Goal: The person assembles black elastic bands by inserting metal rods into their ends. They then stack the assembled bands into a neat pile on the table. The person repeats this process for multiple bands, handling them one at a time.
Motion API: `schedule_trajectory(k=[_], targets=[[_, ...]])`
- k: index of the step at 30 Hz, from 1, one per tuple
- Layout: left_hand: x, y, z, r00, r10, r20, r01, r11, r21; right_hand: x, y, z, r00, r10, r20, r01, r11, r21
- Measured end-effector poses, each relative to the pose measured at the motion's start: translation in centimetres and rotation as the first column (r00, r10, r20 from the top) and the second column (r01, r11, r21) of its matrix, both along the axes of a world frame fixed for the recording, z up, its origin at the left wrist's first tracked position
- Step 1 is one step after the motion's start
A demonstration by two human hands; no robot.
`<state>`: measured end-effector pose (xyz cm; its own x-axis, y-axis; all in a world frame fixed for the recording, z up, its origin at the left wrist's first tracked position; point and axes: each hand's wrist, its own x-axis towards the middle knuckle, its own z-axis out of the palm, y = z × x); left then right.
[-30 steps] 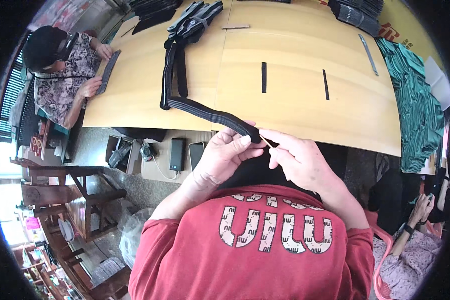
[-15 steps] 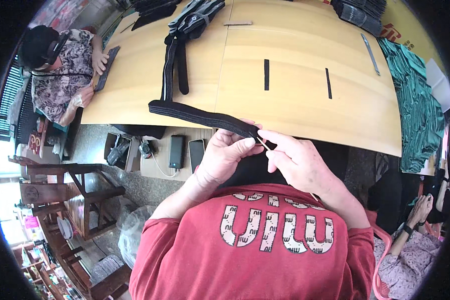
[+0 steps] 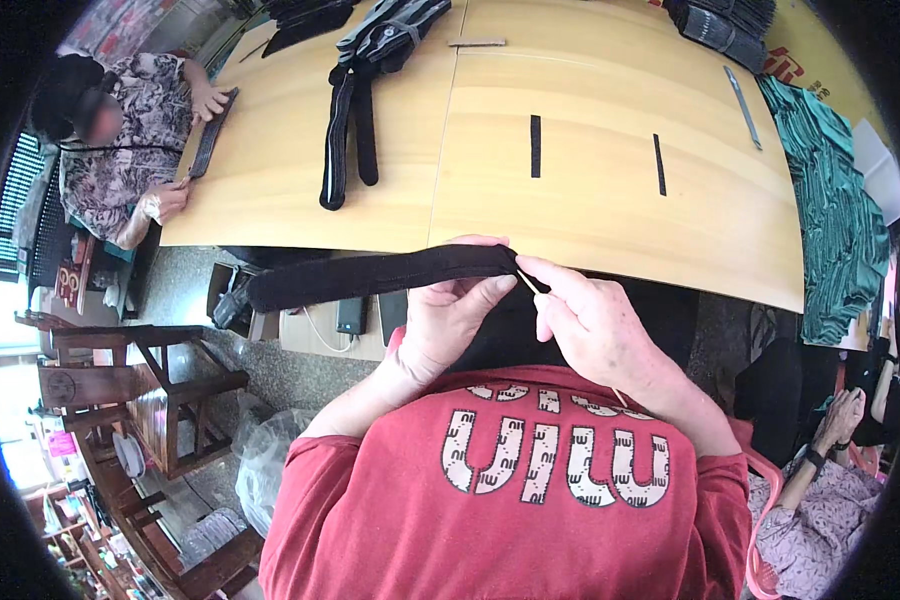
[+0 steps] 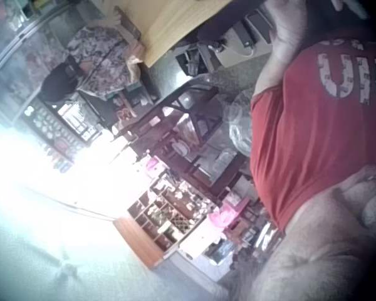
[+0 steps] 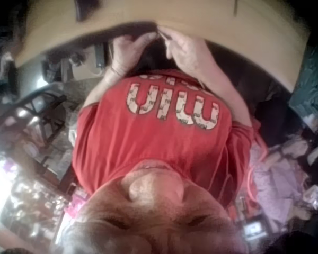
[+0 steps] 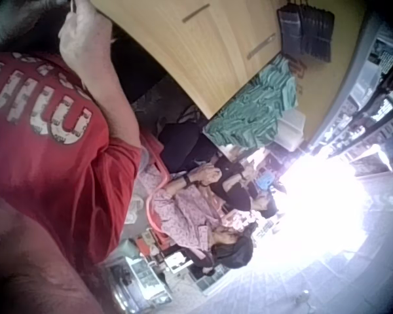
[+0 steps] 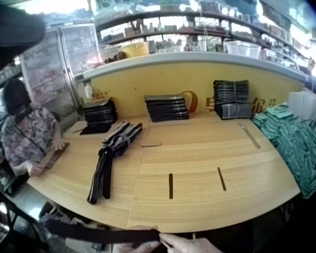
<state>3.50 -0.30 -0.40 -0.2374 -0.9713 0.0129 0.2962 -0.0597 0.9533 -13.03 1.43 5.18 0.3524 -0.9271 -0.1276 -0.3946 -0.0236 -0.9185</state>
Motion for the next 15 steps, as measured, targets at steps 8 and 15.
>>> schedule_trajectory(k=[8,15], targets=[[-0.8,1.0,0.3,0.976,0.080,0.204,-0.031,0.972,-0.234,1.2,0.3,-1.8,0.991,-0.093,-0.092,0.056,0.939,-0.340],[-0.4,0.3,0.0,0.994,-0.097,-0.051,0.097,0.995,0.009,1.1,0.5,-1.2,0.995,-0.088,-0.056,0.061,0.928,-0.368]])
